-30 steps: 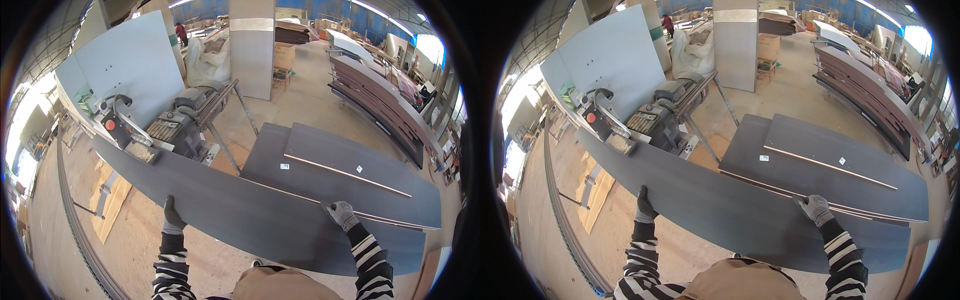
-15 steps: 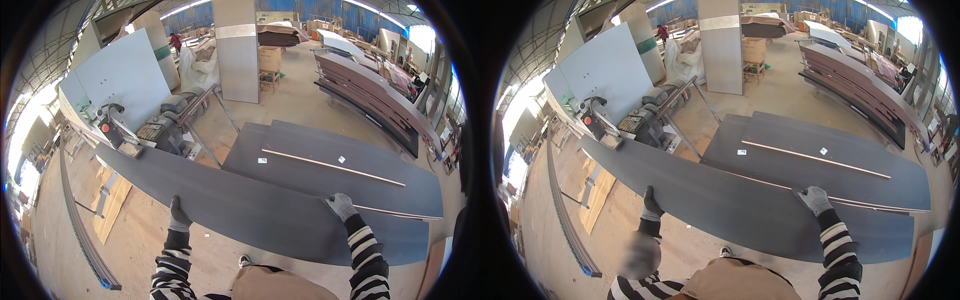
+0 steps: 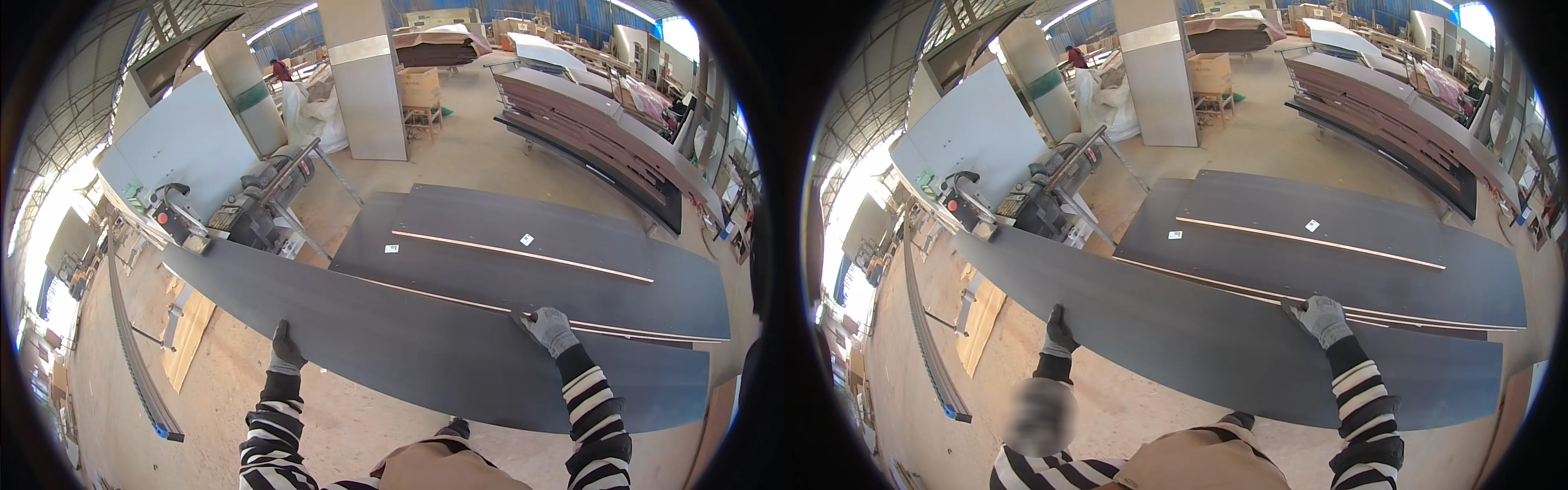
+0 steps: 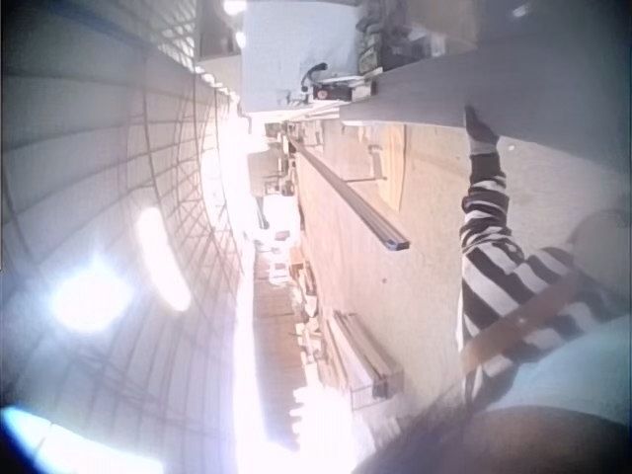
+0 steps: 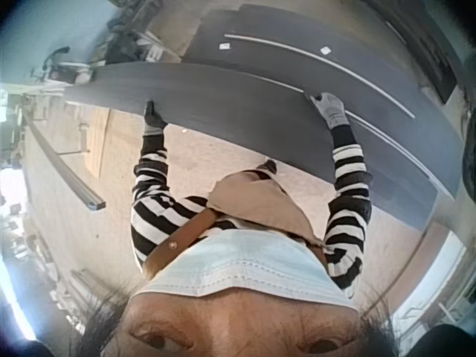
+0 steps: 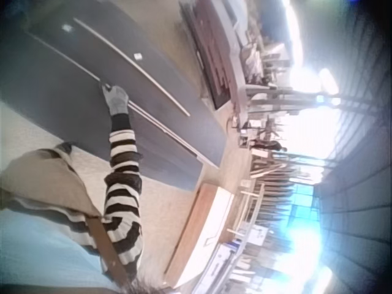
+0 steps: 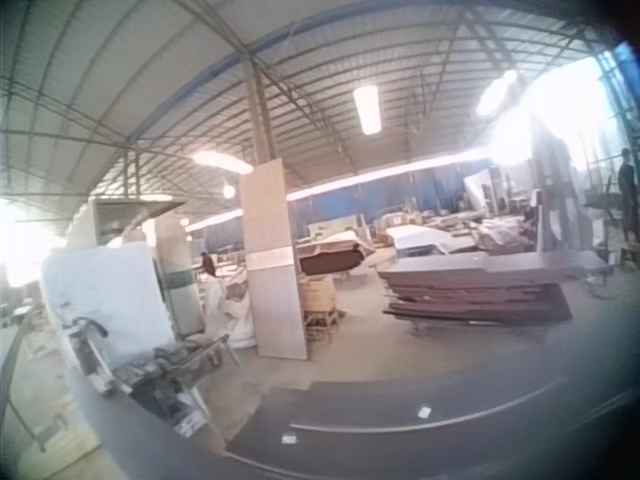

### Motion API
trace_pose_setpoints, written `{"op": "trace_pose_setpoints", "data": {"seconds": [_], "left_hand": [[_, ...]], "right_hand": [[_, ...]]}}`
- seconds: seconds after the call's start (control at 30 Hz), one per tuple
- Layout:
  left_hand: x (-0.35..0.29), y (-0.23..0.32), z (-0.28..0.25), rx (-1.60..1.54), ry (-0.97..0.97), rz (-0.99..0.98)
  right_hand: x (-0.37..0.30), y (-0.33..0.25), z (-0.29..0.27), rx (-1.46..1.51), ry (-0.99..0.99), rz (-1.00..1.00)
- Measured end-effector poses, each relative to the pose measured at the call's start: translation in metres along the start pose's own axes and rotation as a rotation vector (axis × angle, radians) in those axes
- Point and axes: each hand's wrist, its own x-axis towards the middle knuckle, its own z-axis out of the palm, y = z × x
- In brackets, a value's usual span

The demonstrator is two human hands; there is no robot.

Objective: The person picks up a large dark panel, carries it across the workshop, and places it on a stack. They then walk to a large white sack, open it, and adjust its contents. Finally, they approach a machine and manipulate a blue lever or handle inside the machine's mechanism.

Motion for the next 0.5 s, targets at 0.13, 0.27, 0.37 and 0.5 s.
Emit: {"op": "trace_pose_setpoints", "data": {"seconds": [0.13,0.27,0.37,0.5], "left_hand": [[-0.018,-0.031,0.027,-0.015,-0.093,0.004],[-0.041,-0.063,0.048,-0.068,0.084,0.067],[-0.052,-0.091,0.075,-0.087,0.332,0.236],[-0.082,-0.118,0.116,0.001,0.299,0.218]], "right_hand": [[-0.014,0.045,-0.01,-0.019,-0.029,0.03],[-0.033,0.085,-0.021,-0.043,0.018,-0.002],[-0.043,0.113,-0.033,-0.056,-0.044,0.053],[-0.058,0.152,-0.049,-0.045,-0.089,0.085]]}}
